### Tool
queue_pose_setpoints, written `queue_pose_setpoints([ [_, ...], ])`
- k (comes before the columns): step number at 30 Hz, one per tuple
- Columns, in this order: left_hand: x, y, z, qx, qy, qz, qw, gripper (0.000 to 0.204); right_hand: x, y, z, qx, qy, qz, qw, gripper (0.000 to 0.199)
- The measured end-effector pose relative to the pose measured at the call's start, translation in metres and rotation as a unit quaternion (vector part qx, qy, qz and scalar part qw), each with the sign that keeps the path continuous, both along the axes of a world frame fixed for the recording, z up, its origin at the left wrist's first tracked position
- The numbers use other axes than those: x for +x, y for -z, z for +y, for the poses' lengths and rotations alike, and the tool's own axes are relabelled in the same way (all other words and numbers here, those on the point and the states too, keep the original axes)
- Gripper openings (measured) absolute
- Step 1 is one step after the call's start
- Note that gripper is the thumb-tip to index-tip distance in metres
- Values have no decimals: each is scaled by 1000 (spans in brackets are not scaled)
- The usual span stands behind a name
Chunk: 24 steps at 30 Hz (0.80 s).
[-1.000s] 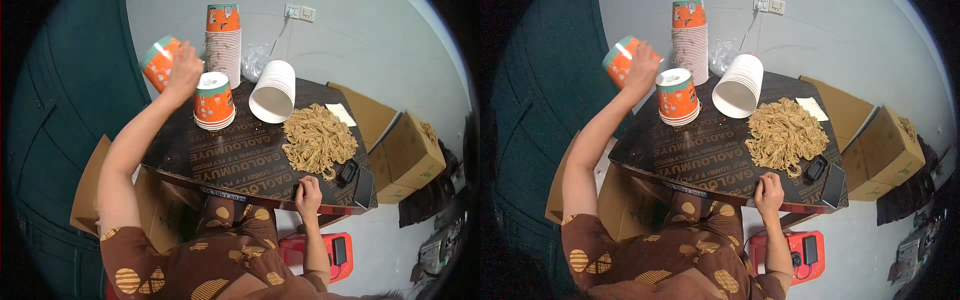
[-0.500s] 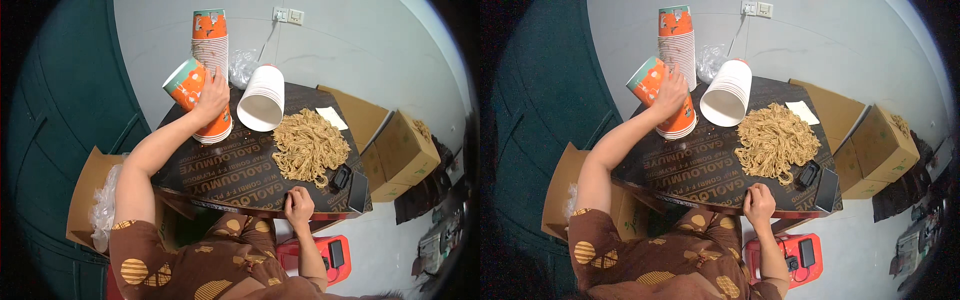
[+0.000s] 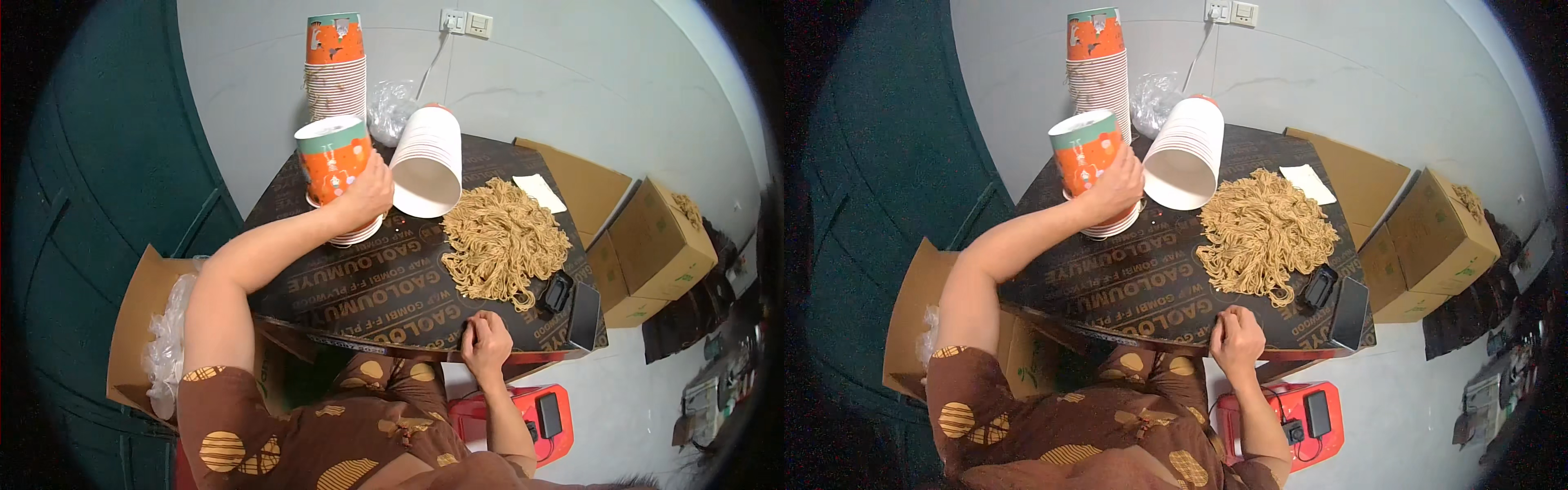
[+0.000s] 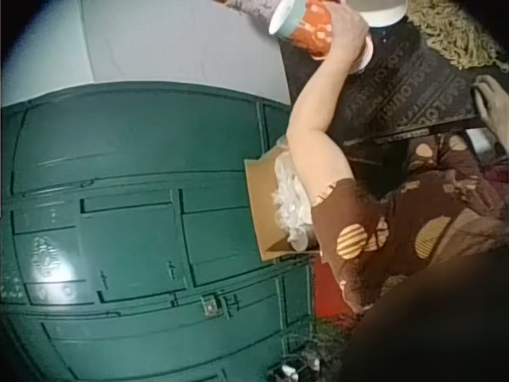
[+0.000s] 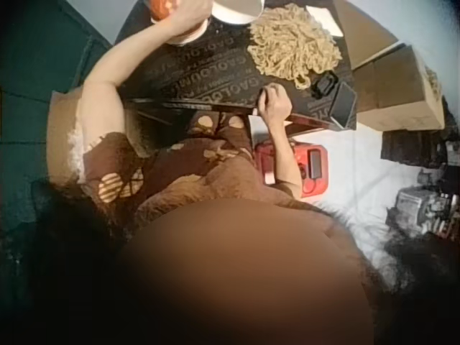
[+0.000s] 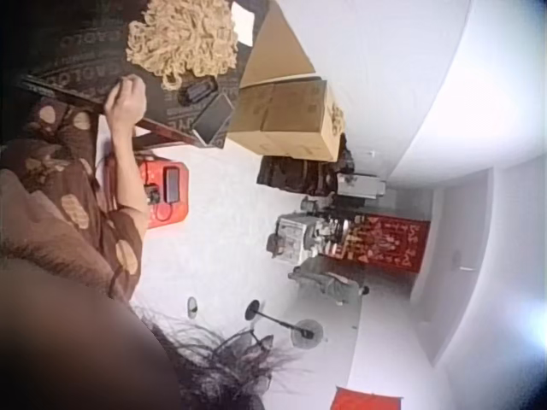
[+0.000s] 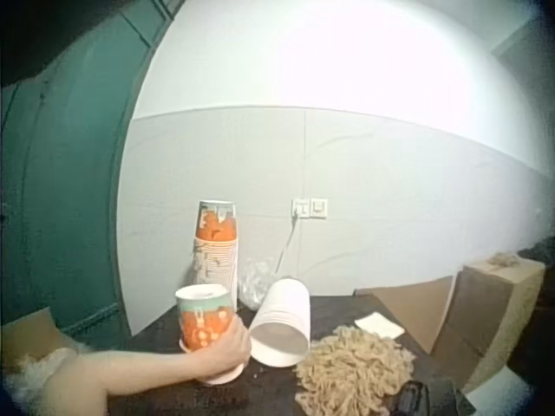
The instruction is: Manually attaching string handles to paper buckets at a workstation.
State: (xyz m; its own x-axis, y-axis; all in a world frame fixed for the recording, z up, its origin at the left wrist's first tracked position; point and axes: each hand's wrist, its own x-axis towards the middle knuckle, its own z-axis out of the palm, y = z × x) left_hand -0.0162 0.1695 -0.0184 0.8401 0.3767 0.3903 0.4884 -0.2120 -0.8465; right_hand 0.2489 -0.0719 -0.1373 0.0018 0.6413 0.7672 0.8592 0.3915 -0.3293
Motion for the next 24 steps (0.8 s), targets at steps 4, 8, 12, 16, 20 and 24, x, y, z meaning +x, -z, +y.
queue_pose_setpoints([
  [4,-23,9,5,-9,20,-40,999,27,-1,0,1,6,-8,0,1000,14],
  [8,-23,28,-4,-153,87,-110,978,23,1,1,0,1,4,0,1000,14],
  [12,-18,51,3,-301,171,-222,912,13,0,0,1,-2,-1,0,1000,15],
  [16,11,34,19,-215,209,-313,901,7,0,-1,0,-5,2,-1,1000,16],
  [20,33,17,48,-136,241,-397,875,8,-2,-1,-2,-8,9,-2,1000,16],
  [24,36,14,67,-156,221,-430,861,10,-3,-1,-2,-9,13,0,1000,16],
])
